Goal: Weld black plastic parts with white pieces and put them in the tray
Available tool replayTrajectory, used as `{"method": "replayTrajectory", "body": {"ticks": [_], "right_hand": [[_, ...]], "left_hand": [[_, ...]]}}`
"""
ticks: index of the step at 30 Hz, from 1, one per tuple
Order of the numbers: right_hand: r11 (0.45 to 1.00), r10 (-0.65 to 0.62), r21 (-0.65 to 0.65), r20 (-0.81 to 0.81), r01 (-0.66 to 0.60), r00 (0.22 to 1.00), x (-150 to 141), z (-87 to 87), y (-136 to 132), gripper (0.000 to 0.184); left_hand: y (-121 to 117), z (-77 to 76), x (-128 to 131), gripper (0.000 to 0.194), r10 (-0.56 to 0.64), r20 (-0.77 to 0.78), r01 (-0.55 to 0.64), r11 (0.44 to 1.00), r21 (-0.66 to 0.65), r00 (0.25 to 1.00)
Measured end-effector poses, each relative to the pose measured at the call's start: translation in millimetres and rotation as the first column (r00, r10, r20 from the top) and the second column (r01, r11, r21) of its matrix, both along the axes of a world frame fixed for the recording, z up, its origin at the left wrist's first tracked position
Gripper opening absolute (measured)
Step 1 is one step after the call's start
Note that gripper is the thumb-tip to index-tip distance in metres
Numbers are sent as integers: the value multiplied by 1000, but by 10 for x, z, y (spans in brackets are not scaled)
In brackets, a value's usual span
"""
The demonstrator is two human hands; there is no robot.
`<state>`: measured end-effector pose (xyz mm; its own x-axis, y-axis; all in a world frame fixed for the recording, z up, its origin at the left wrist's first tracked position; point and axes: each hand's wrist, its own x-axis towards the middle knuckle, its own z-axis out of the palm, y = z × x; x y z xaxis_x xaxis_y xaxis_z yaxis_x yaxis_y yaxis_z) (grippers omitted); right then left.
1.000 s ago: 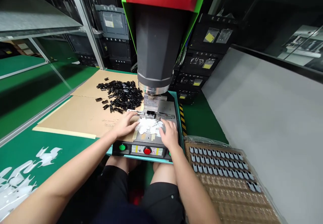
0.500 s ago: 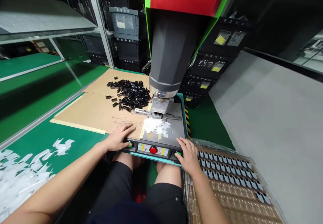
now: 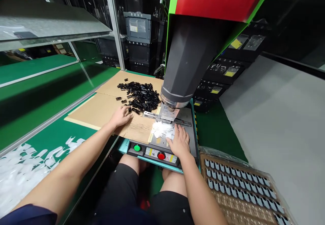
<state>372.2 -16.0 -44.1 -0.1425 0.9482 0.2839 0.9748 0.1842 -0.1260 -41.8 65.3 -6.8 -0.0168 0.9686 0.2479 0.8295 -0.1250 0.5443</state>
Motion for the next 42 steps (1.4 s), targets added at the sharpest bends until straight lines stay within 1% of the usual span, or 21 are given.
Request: {"method": "replayTrajectory", "body": {"ticks": [2, 4, 7, 10, 13, 15, 17, 20, 23, 26, 30, 33, 35, 37, 39, 42], "right_hand": [[1000, -9, 3, -15, 9, 1000, -2, -11, 97, 86], [1000, -12, 18, -29, 13, 999, 11, -11, 134, 87], [999, 1, 41, -60, 2, 998, 24, 14, 109, 87], [998, 20, 54, -104, -15, 994, 22, 58, 64, 86], [998, 23, 64, -145, -13, 989, 17, 94, 42, 85], [998, 22, 69, -160, -11, 987, 13, 108, 36, 84], [997, 24, 70, -166, -13, 986, 7, 114, 27, 84], [997, 29, 74, -172, -16, 985, -4, 115, 4, 83], [996, 40, 90, -180, -24, 983, -3, 110, -25, 82], [995, 51, 95, -213, -31, 976, 22, 109, -31, 77], [993, 31, 114, -304, 4, 952, 64, 154, 54, 66], [992, 26, 121, -365, 20, 931, 34, 248, 220, 60], [994, 3, 98, -398, 39, 918, -29, 332, 367, 57], [996, -37, 55, -418, 66, 908, -113, 411, 516, 53], [996, -81, 6, -427, 92, 900, -196, 466, 640, 48], [993, -114, -36, -443, 110, 889, -280, 483, 754, 44]], "left_hand": [[204, 24, -59, 66, 19, -22, -20, 997, -68, 1000], [338, 33, -64, 71, 32, -61, -40, 990, -137, 998], [393, 22, -42, 69, 36, -130, -59, 982, -181, 991], [283, -3, -74, 59, 18, -173, -43, 989, -142, 985], [58, -39, -148, 51, -18, -189, -1, 995, -100, 982], [-114, -72, -161, 49, -90, -181, 74, 993, -94, 979], [-274, -111, -102, 48, -197, -164, 186, 979, -81, 967], [-452, -157, 129, 48, -348, -148, 346, 937, -41, 926], [-525, -173, 407, 47, -431, -142, 433, 901, -18, 891], [-503, -183, 561, 47, -454, -140, 460, 888, 8, 880], [-455, -179, 562, 42, -432, -139, 442, 896, 48, 891], [-438, -78, 625, 38, -417, -145, 433, 896, 104, 897], [-394, 39, 780, 41, -414, -141, 432, 891, 136, 899], [-295, 158, 1022, 42, -420, -115, 434, 889, 148, 900], [-146, 240, 1308, 42, -424, -65, 429, 892, 143, 904], [97, 267, 1696, 43, -448, 47, 440, 890, 121, 893]]}}
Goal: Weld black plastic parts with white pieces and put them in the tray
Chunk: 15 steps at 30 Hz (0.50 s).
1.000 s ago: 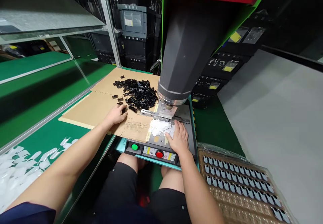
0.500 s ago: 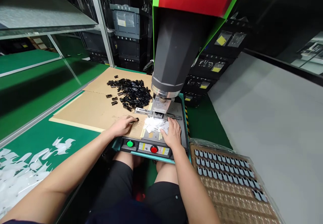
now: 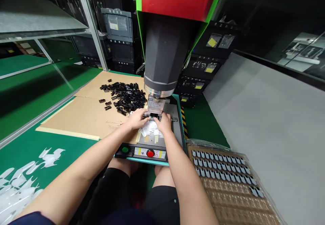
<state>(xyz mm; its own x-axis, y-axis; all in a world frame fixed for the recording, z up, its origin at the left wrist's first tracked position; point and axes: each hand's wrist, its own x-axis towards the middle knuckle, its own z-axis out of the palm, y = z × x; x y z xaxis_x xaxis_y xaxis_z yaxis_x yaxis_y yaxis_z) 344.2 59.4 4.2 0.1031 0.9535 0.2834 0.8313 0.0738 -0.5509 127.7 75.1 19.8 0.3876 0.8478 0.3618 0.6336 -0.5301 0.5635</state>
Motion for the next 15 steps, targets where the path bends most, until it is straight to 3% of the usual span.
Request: {"method": "replayTrajectory", "body": {"ticks": [4, 8, 11, 13, 15], "right_hand": [[999, 30, 15, -68, -29, 997, -42, -36, 81, 34], [999, 35, 17, -191, -32, 981, -73, -27, 146, 19], [1000, 10, 13, -321, -6, 947, -82, -13, 99, 15], [999, 19, 34, -455, -4, 890, -79, -28, -31, 20], [997, 62, 71, -618, -23, 784, -92, -65, -249, 30]], "left_hand": [[206, -66, 273, 31, -52, 141, 65, 994, -84, 989], [266, -105, 309, 20, -36, 190, 57, 993, -107, 981], [195, -126, 276, 23, 21, 255, 14, 991, -133, 967], [41, -161, 248, 32, 92, 408, 6, 972, -233, 908], [-215, -208, 220, 44, 169, 599, 84, 925, -372, 783]]}}
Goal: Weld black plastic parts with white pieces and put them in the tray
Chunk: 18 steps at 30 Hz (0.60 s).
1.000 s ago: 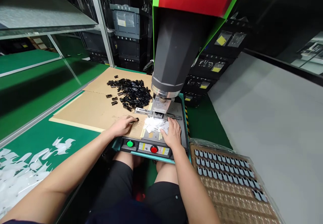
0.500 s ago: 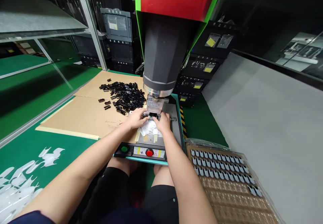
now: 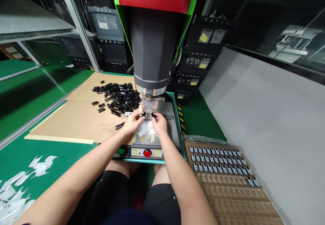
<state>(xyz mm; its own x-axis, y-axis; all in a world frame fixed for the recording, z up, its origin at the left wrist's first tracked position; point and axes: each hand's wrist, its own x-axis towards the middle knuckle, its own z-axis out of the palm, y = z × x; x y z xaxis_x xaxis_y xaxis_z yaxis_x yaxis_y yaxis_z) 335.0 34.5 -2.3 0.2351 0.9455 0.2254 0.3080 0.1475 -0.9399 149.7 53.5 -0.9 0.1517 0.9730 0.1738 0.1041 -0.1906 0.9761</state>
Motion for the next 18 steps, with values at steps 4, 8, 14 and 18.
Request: {"method": "replayTrajectory", "body": {"ticks": [4, 8, 14, 18], "right_hand": [[993, 110, 58, -247, -99, 963, -135, -80, -598, 39], [984, 173, 92, -256, -154, 951, -335, -99, -1125, 33], [989, 130, 90, -174, -116, 976, -416, -120, -1489, 32], [989, 130, 89, -157, -117, 979, -394, -134, -1583, 31]], "left_hand": [[-675, -56, -56, 54, -82, 320, 134, 981, -143, 944], [-1195, -57, -92, 49, -88, 447, 181, 969, -169, 890], [-1488, -142, -116, 47, -60, 465, 172, 964, -202, 883], [-1554, -151, -111, 47, -77, 463, 186, 963, -194, 883]]}}
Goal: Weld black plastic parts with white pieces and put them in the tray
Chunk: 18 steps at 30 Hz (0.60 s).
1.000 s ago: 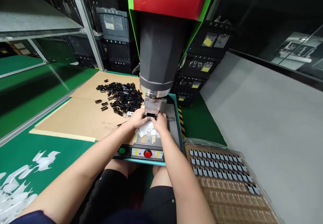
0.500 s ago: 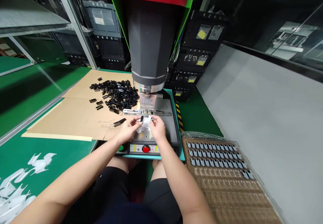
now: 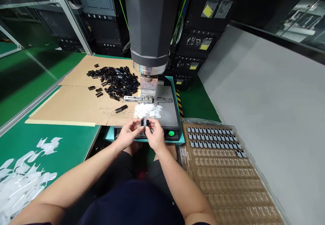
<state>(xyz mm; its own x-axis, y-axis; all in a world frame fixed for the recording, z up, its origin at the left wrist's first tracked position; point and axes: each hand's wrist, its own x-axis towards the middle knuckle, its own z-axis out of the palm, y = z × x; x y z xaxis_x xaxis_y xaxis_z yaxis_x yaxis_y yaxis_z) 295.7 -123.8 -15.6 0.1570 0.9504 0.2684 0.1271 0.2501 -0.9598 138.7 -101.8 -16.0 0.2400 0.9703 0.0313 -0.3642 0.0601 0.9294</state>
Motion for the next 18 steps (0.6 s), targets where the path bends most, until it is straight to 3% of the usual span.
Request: {"method": "replayTrajectory", "body": {"ticks": [8, 12, 15, 18], "right_hand": [[998, 3, -62, -124, -11, 992, -15, 92, -104, 33], [997, -3, -73, -185, -10, 983, -29, 103, -140, 43], [994, -3, -102, -255, -24, 967, -9, 102, -158, 49], [989, -41, -148, -318, -7, 947, 25, 128, -165, 41]], "left_hand": [[-75, 91, 21, 47, -11, -19, 10, 999, -40, 1000], [-72, 90, 12, 46, 6, -2, -6, 999, -54, 1000], [-64, 85, -6, 48, -44, 68, 52, 992, -119, 997], [-67, 94, -29, 53, -91, 181, 132, 965, -226, 979]]}}
